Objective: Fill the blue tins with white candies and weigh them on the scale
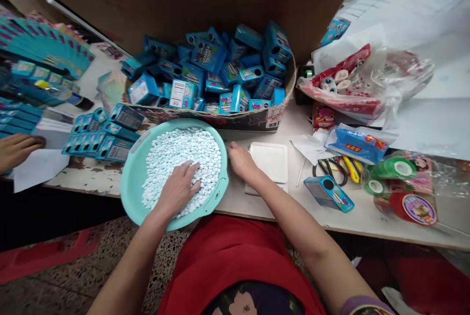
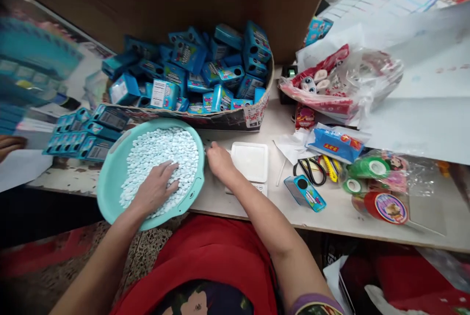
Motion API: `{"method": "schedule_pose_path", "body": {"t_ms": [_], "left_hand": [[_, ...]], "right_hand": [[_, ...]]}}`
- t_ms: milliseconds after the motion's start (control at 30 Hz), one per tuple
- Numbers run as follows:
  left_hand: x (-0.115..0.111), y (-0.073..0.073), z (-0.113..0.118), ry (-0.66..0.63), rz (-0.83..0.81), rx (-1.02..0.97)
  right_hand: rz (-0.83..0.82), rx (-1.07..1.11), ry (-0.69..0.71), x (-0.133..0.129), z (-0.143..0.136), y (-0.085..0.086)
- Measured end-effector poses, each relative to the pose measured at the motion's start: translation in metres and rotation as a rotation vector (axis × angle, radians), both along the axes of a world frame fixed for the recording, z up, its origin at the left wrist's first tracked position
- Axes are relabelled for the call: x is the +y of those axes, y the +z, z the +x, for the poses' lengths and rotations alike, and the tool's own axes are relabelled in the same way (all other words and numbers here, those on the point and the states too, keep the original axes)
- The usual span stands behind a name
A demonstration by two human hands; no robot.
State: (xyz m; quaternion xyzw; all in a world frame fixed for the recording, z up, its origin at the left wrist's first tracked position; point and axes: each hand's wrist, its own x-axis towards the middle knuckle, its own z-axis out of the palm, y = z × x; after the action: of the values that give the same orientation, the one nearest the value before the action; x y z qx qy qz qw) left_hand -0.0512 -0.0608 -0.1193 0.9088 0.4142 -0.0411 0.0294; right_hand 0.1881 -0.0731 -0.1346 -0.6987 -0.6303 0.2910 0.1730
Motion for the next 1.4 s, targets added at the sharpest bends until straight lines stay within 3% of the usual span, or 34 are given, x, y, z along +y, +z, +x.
{"method": "schedule_pose_path", "body": {"t_ms": [100,233,333,500,600,700,800,900,967,1067,1167,1267,1400], "left_hand": [[-0.002,-0.001,0.002,0.009,0.001,-0.003],[-0.004,0.0,0.004,0.032,-0.041,0.002],[-0.006,0.002,0.006,0.069,-0.051,0.012],[-0.01,0.009,0.013,0.13,-0.091,0.049],[-0.01,0.012,0.016,0.144,-0.092,0.04],[-0.009,0.012,0.01,0.111,-0.112,-0.034],[-0.006,0.012,-0.005,0.092,-0.064,-0.143],[0.006,0.012,-0.015,0.036,0.071,-0.193],[0.016,0.011,-0.011,-0.067,0.108,-0.239],[0.022,0.006,0.009,-0.257,0.038,-0.285],[0.015,0.006,0.032,-0.267,-0.01,-0.211],[0.01,0.012,0.042,-0.215,-0.01,-0.075],[0.011,0.02,0.035,-0.219,-0.044,0.038]], "right_hand": [[-0.021,-0.017,-0.006,0.012,-0.008,-0.013],[0.014,-0.032,-0.026,0.001,-0.008,-0.02],[0.11,-0.046,-0.067,-0.009,0.002,-0.007],[0.421,-0.015,-0.173,-0.018,0.002,0.037],[0.588,0.007,-0.006,-0.015,-0.025,0.048],[0.567,-0.048,0.174,-0.015,-0.051,0.049],[0.593,-0.02,0.132,-0.028,-0.05,0.051],[0.716,0.01,-0.004,-0.061,-0.02,0.056],[0.817,-0.058,-0.152,-0.096,0.008,0.057],[0.986,-0.318,-0.509,-0.158,0.05,0.05],[1.024,-0.475,-0.867,-0.21,0.086,0.029],[0.847,-0.215,-1.087,-0.232,0.108,-0.001],[0.754,0.169,-1.279,-0.223,0.117,-0.032]]}}
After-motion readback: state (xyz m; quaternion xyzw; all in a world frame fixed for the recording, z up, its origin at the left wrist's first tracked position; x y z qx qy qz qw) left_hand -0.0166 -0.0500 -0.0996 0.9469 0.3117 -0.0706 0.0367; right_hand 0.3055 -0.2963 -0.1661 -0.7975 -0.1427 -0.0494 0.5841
